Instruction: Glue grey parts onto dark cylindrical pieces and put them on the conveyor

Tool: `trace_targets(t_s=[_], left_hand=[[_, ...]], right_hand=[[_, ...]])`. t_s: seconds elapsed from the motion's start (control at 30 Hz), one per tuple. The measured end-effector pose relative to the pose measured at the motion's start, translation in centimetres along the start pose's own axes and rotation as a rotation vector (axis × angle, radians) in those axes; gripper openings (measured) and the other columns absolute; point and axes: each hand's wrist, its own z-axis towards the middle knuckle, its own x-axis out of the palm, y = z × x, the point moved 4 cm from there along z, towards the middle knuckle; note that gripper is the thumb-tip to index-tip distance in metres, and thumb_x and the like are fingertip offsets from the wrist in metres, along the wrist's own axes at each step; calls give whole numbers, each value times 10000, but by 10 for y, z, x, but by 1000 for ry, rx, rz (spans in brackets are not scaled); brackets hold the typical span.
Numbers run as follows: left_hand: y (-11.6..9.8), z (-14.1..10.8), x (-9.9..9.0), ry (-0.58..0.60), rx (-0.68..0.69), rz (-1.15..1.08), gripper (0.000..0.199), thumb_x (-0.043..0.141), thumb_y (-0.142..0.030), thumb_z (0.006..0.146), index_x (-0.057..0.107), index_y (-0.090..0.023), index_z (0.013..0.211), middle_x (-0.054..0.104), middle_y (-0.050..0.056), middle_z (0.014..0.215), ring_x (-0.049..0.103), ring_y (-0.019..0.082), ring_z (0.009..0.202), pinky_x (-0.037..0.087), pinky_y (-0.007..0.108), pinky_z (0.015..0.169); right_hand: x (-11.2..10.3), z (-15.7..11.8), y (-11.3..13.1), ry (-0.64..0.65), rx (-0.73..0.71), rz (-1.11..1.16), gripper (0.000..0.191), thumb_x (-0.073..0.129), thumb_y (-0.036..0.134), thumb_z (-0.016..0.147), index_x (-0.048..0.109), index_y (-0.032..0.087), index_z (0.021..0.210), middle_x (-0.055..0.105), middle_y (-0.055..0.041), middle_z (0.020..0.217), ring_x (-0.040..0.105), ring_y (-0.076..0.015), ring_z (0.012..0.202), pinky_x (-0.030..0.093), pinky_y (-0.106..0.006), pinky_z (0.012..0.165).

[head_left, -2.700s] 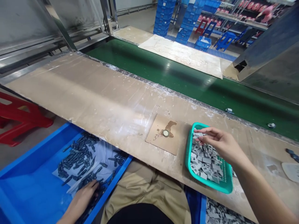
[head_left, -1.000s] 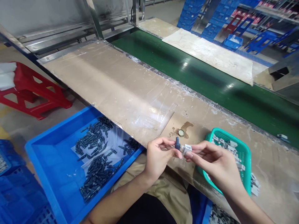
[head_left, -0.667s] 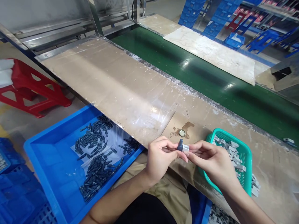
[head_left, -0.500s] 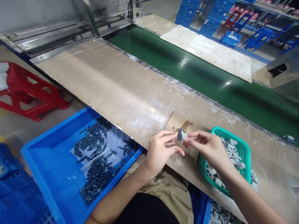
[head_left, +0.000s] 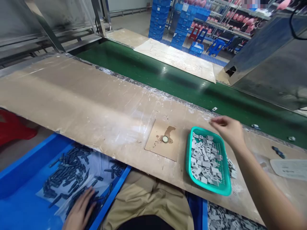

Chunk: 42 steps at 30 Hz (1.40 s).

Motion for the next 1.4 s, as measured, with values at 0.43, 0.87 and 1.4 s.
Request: trace_targets(t_s=[0.43,0.87,1.4], left_hand=[[13,4,20,362,-86,286,395,391,-245,785,682,-186,1046,666,116,1156,555,304,1147,448,430,924],[-22,17,-17,266,-380,-459,263,569,-476,720,530,-231,634,704,79,757,662,298,889,504,384,768],[-125,19,-56,626,-834,-1309,303,841,-210,440,685,-146,692,644,8,634,585,120,605,383,217,545]], right_hand=[[36,-50,6,251,-323,-458,31,574,219,724,587,202,746,682,-75,797,641,-251,760,476,-336,659],[43,-82,45,698,118,512,471,628,500,769,618,183,1117,689,-81,878,679,-234,804,543,-371,748],[104,-94,89,441,-426,-32,215,549,296,760,711,211,872,722,-52,864,667,-214,706,518,-335,678]])
